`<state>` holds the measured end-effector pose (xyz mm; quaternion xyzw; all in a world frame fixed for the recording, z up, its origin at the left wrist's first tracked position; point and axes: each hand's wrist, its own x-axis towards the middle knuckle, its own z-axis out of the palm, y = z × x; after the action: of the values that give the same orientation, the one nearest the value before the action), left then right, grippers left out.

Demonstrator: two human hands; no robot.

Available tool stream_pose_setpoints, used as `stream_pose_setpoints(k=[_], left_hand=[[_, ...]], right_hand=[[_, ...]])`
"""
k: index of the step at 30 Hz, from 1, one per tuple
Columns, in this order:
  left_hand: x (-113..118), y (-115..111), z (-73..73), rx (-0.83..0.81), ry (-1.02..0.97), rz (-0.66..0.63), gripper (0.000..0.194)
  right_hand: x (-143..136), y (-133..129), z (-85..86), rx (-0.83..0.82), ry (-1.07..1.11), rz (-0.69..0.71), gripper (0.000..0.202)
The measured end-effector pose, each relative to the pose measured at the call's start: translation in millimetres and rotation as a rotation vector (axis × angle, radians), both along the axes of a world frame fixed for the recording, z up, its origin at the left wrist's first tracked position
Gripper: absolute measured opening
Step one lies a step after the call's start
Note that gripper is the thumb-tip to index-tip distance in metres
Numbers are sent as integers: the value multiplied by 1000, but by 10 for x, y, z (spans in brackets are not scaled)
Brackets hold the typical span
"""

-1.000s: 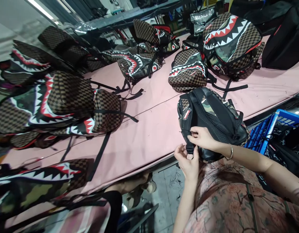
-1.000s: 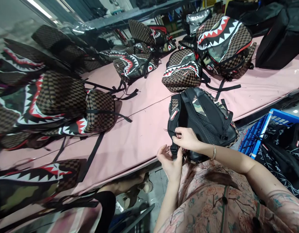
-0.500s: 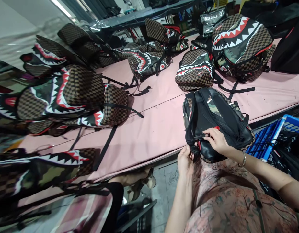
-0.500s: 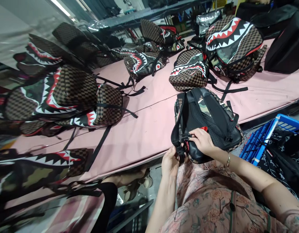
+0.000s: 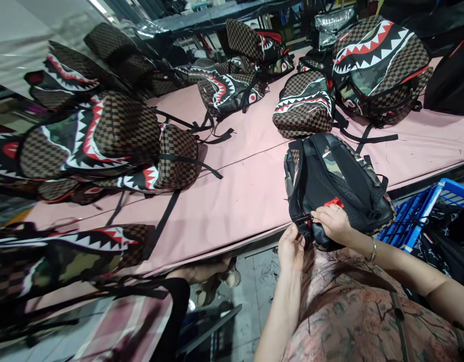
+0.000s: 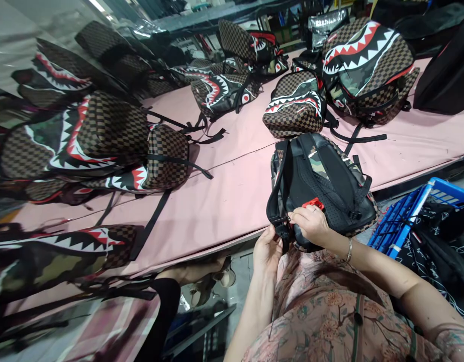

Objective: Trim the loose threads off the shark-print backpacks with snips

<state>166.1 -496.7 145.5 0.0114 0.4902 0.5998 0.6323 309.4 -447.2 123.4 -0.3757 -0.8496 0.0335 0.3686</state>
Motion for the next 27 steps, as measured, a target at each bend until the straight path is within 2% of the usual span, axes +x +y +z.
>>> stream_pose_setpoints(k=[8,15,22,25,27], left_hand=[[19,3,40,12,-22,11,16],[20,2,41,-6,-56,9,13],[52,-12,20,9,-35,-5,15],[42,-18,34,18,-18,-2,13],[36,-21,34,22,13,-11,15]], right_hand=[[40,12,-5,-26,-82,32,23],[47,34,7,12,-75,69,22],[-10,23,42,-24,-37,84,22],[-29,27,70,-111,58,100,20],[-48,47,102,-264,215,67,19]])
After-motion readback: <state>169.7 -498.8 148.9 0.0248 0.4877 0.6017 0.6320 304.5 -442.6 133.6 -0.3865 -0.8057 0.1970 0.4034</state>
